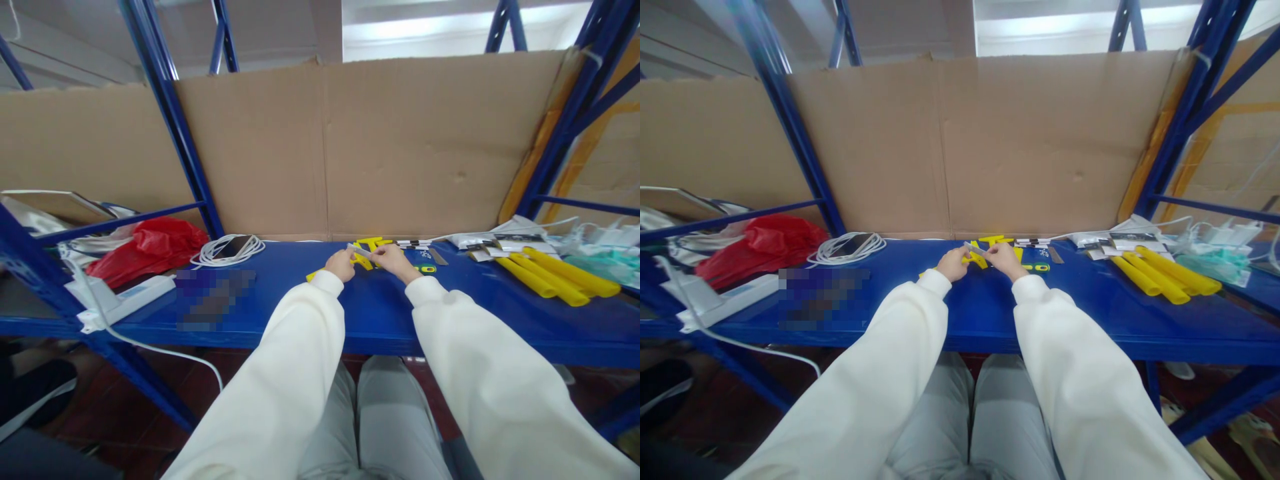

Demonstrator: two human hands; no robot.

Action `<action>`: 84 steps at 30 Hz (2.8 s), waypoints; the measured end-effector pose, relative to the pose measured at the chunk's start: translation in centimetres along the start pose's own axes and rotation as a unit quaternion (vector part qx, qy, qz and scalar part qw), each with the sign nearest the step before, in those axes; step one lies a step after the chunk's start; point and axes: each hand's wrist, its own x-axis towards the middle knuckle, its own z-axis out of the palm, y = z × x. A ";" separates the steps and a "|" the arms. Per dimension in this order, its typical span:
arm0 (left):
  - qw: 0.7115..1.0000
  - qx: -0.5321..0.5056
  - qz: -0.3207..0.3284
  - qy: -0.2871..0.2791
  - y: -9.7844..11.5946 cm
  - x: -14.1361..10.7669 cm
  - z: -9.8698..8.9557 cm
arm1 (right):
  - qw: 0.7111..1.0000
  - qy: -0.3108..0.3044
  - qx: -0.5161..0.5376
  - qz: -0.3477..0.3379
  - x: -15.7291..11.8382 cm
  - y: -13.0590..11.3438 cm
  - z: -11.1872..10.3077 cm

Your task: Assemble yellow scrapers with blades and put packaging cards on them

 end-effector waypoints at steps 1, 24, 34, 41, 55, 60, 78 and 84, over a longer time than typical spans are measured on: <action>1.000 -0.002 -0.001 0.002 0.1 0.0 -0.1 | 1.000 -0.002 -0.002 0.003 0.0 0.0 -0.1; 0.997 -0.047 0.056 0.026 -0.1 0.4 0.0 | 0.976 -0.122 0.155 0.096 -0.7 0.3 -1.4; 0.991 -0.031 0.132 0.022 -0.4 0.3 0.4 | 0.932 -0.207 0.270 0.124 -0.2 1.7 -0.8; 0.990 -0.002 0.143 -0.005 -0.6 0.3 0.4 | 0.918 -0.235 0.291 0.134 -1.1 1.0 -0.8; 0.992 0.006 0.122 -0.029 -0.2 0.2 0.3 | 0.981 -0.071 0.127 0.129 -0.1 1.4 -2.0; 0.992 0.006 0.121 -0.038 0.0 0.0 0.1 | 0.976 0.112 -0.135 0.128 0.5 2.8 -3.7; 0.993 0.008 0.114 -0.028 0.2 -0.2 0.0 | 0.925 -0.015 -0.312 0.218 1.5 2.3 -3.2; 0.993 -0.008 0.115 -0.015 0.1 -0.1 0.1 | 0.926 -0.041 -0.304 0.222 2.0 2.3 -2.9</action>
